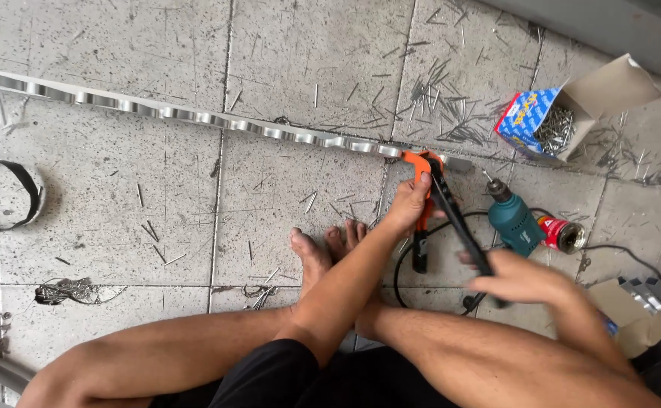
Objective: The person sits on the floor and uses a nail gun to fasten nails into a long, silver metal frame. They then switch to a power drill to drive screws into the same frame, alternating between the two tools to secure the structure.
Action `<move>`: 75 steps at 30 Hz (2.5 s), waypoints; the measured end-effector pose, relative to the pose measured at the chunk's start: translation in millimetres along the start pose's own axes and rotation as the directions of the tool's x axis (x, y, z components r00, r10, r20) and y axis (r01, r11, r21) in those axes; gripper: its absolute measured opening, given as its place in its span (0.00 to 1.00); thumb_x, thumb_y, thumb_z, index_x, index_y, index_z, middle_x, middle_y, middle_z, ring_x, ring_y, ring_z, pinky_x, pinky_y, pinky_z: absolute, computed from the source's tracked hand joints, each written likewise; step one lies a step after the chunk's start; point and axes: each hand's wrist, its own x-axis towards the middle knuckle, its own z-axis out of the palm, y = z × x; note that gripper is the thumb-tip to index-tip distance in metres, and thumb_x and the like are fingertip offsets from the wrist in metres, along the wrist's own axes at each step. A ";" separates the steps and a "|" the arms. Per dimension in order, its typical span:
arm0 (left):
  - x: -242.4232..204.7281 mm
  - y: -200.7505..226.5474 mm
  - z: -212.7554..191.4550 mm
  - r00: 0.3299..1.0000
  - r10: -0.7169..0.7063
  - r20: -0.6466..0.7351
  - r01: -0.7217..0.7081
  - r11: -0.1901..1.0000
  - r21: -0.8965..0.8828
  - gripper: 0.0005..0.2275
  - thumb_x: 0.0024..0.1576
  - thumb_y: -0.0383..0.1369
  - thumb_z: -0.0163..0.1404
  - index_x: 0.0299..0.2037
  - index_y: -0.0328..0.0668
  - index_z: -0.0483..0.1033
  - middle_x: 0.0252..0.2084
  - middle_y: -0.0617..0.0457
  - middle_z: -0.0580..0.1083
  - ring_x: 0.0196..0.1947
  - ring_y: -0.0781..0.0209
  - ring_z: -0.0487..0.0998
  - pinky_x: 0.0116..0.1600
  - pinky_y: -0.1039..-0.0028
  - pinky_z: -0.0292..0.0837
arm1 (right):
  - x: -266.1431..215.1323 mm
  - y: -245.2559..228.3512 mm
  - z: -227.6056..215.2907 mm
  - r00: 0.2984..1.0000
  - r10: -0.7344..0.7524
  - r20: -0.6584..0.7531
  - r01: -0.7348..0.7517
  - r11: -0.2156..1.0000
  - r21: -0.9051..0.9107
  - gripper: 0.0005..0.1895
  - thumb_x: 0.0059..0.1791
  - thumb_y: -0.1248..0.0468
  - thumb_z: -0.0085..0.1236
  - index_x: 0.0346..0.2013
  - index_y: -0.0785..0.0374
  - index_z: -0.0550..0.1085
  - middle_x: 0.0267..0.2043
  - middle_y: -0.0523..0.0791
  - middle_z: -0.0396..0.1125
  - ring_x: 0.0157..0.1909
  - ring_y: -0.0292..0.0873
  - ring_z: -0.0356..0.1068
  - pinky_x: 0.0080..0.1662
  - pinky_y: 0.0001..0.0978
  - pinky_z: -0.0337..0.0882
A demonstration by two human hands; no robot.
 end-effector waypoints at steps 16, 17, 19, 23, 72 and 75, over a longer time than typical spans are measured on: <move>-13.8 22.5 18.1 0.999 0.036 0.001 -0.036 0.998 0.052 0.29 0.60 0.56 0.52 0.31 0.30 0.70 0.23 0.35 0.74 0.26 0.40 0.81 0.27 0.60 0.83 | 33.2 44.3 22.7 0.992 -0.042 -0.116 0.045 0.999 0.028 0.16 0.37 0.59 0.64 0.19 0.72 0.73 0.22 0.58 0.71 0.30 0.55 0.74 0.35 0.48 0.71; -11.4 21.3 13.3 1.000 -0.016 0.013 0.015 0.999 0.038 0.27 0.59 0.56 0.50 0.34 0.31 0.70 0.28 0.40 0.75 0.30 0.45 0.82 0.32 0.63 0.84 | 33.9 61.6 19.4 0.994 -0.062 -0.095 0.065 0.997 0.036 0.19 0.39 0.61 0.62 0.42 0.65 0.71 0.45 0.49 0.69 0.50 0.44 0.69 0.52 0.36 0.65; -17.3 13.8 10.4 0.996 -0.085 0.029 0.084 0.996 0.029 0.25 0.58 0.55 0.49 0.36 0.33 0.71 0.34 0.44 0.76 0.35 0.50 0.83 0.36 0.67 0.86 | 49.4 79.4 45.5 0.995 -0.072 -0.075 0.076 0.995 0.062 0.35 0.41 0.64 0.59 0.64 0.58 0.70 0.68 0.40 0.66 0.70 0.34 0.65 0.70 0.25 0.59; -7.2 22.1 24.0 0.997 0.011 0.073 0.009 0.962 -0.271 0.26 0.61 0.54 0.47 0.34 0.29 0.68 0.26 0.40 0.71 0.38 0.36 0.82 0.39 0.60 0.85 | 126.3 80.1 100.3 0.902 -0.070 -0.426 0.150 0.976 0.158 0.18 0.45 0.51 0.65 0.28 0.60 0.70 0.22 0.43 0.66 0.25 0.40 0.64 0.32 0.37 0.64; -204.9 157.5 80.9 0.772 0.341 0.537 -0.620 0.217 0.754 0.21 0.51 0.44 0.60 0.28 0.31 0.66 0.25 0.37 0.69 0.28 0.33 0.77 0.34 0.56 0.75 | 194.4 18.5 -15.8 0.278 -0.760 -0.588 0.342 0.650 -0.679 0.13 0.44 0.57 0.71 0.42 0.50 0.82 0.44 0.42 0.71 0.49 0.46 0.74 0.48 0.37 0.75; -199.3 136.7 44.5 0.883 0.407 0.236 -0.390 0.353 0.851 0.23 0.47 0.48 0.64 0.29 0.34 0.71 0.25 0.41 0.72 0.29 0.37 0.78 0.36 0.60 0.74 | 198.8 11.7 -16.9 0.285 -0.756 -0.589 0.341 0.655 -0.675 0.08 0.44 0.57 0.71 0.37 0.49 0.82 0.41 0.40 0.71 0.46 0.44 0.73 0.46 0.35 0.75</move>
